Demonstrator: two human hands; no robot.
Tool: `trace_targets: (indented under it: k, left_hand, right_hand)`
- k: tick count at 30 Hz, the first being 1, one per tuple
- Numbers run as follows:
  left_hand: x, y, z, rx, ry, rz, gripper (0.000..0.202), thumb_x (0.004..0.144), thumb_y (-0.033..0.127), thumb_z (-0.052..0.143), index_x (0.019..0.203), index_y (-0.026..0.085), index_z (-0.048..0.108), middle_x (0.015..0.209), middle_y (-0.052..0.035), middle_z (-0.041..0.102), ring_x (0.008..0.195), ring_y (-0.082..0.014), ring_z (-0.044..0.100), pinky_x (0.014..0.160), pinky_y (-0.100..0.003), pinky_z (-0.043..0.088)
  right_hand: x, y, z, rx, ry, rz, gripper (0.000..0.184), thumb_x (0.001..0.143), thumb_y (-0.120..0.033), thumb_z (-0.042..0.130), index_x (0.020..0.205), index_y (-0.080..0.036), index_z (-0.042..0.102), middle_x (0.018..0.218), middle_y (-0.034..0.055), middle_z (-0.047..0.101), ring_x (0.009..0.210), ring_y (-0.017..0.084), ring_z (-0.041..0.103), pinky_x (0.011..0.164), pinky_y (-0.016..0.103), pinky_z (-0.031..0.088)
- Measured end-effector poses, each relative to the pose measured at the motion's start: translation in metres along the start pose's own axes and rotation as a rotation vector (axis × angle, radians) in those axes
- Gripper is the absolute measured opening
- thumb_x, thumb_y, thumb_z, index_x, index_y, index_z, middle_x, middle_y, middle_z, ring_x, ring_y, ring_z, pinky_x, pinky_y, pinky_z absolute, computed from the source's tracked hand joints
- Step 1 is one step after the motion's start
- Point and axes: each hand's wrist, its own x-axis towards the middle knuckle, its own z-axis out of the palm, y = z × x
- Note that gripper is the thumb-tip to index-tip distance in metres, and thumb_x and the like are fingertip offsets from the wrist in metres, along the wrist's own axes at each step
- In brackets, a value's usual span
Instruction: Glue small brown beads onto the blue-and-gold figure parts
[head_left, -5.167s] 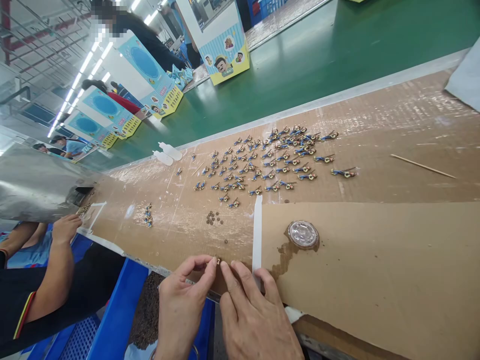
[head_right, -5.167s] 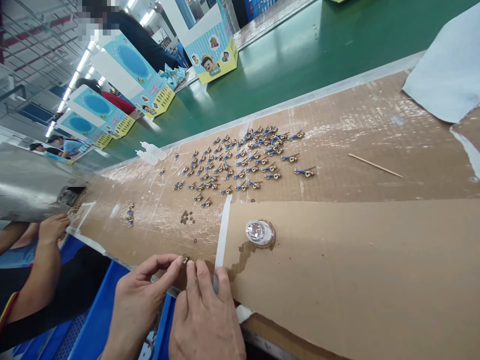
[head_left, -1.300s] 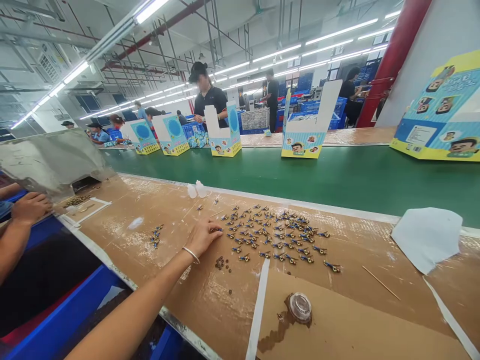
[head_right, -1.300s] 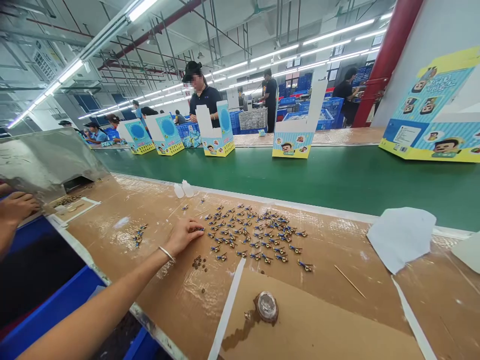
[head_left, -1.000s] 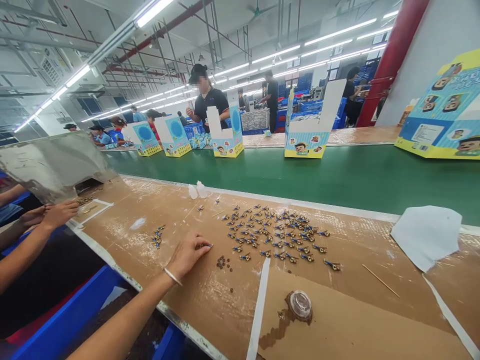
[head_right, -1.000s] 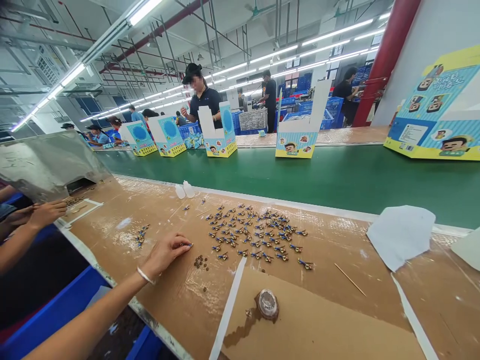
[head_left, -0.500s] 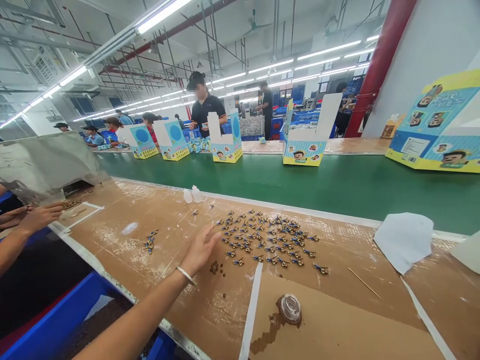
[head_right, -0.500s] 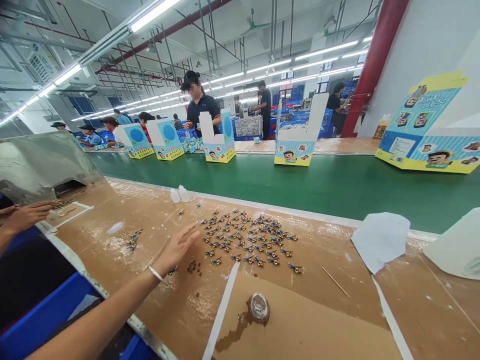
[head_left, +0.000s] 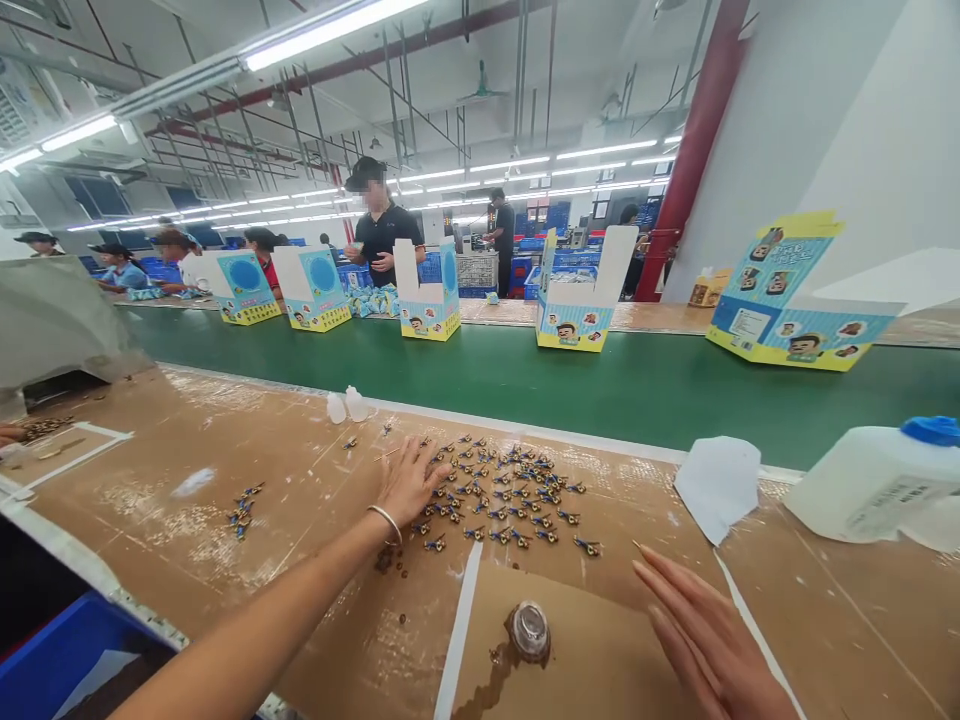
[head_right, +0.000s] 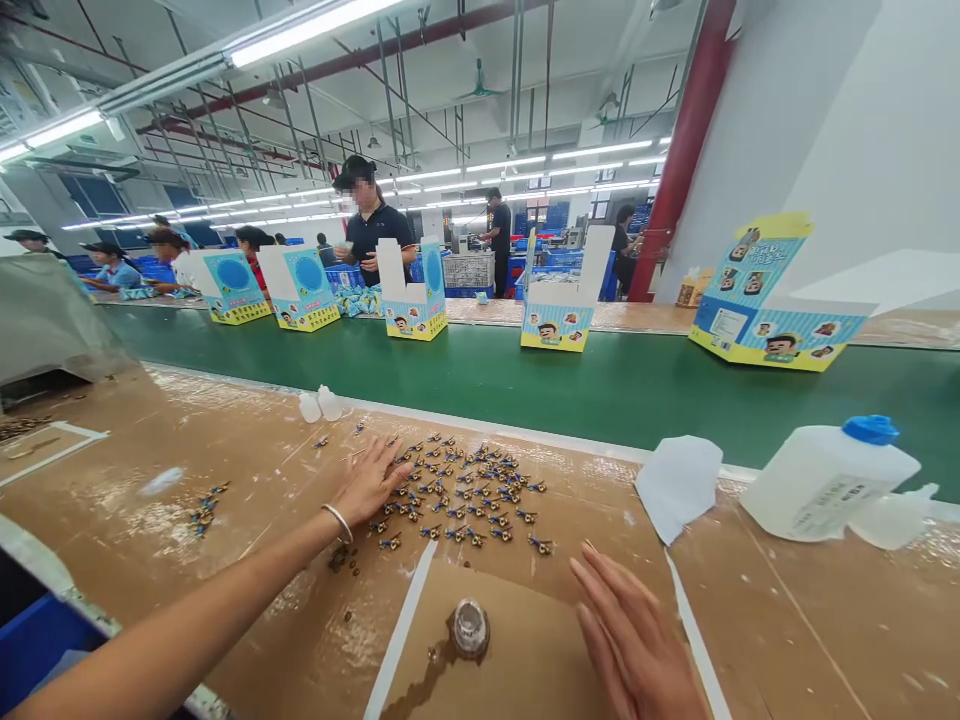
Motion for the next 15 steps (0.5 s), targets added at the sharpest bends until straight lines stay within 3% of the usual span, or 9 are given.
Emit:
trace_targets:
  k: [3,6,11,15]
  left_hand:
    - [0.007,0.004,-0.001,0.053,-0.033,0.018,0.063,0.087,0.06,0.033,0.139,0.025,0.037,0.152,-0.009,0.02,0.14,-0.033,0.011,0.104,-0.066,0.0]
    - [0.013,0.005,0.0,0.095,-0.065,0.032,0.065,0.086,0.062,0.03,0.141,0.027,0.033,0.153,-0.0073,0.018,0.14,-0.033,0.009,0.104,-0.067,0.0]
    - [0.019,0.014,0.006,0.149,-0.118,0.067,0.068,0.083,0.068,0.025,0.141,0.033,0.031,0.153,-0.0047,0.018,0.14,-0.0348,0.011,0.101,-0.071,0.004]
    - [0.029,0.023,0.008,0.172,-0.135,0.083,0.071,0.082,0.07,0.021,0.142,0.033,0.029,0.153,-0.0039,0.016,0.139,-0.0368,0.011,0.099,-0.073,0.006]
  right_hand:
    - [0.039,0.021,0.014,-0.015,-0.23,0.003,0.043,0.094,-0.044,0.029,0.135,-0.033,0.037,0.144,-0.0015,0.032,0.131,0.023,0.032,0.104,0.047,0.036]
    - [0.075,0.03,0.035,-0.006,-0.372,-0.01,0.047,0.093,-0.05,0.026,0.134,-0.03,0.04,0.145,-0.0002,0.029,0.133,0.023,0.029,0.108,0.048,0.031]
    - [0.122,0.029,0.068,0.04,-0.498,-0.055,0.046,0.093,-0.045,0.039,0.135,-0.025,0.037,0.146,0.0077,0.025,0.134,0.026,0.025,0.109,0.051,0.024]
    - [0.148,0.025,0.083,0.082,-0.535,-0.085,0.044,0.091,-0.041,0.047,0.132,-0.024,0.04,0.143,0.0081,0.029,0.13,0.027,0.03,0.106,0.055,0.024]
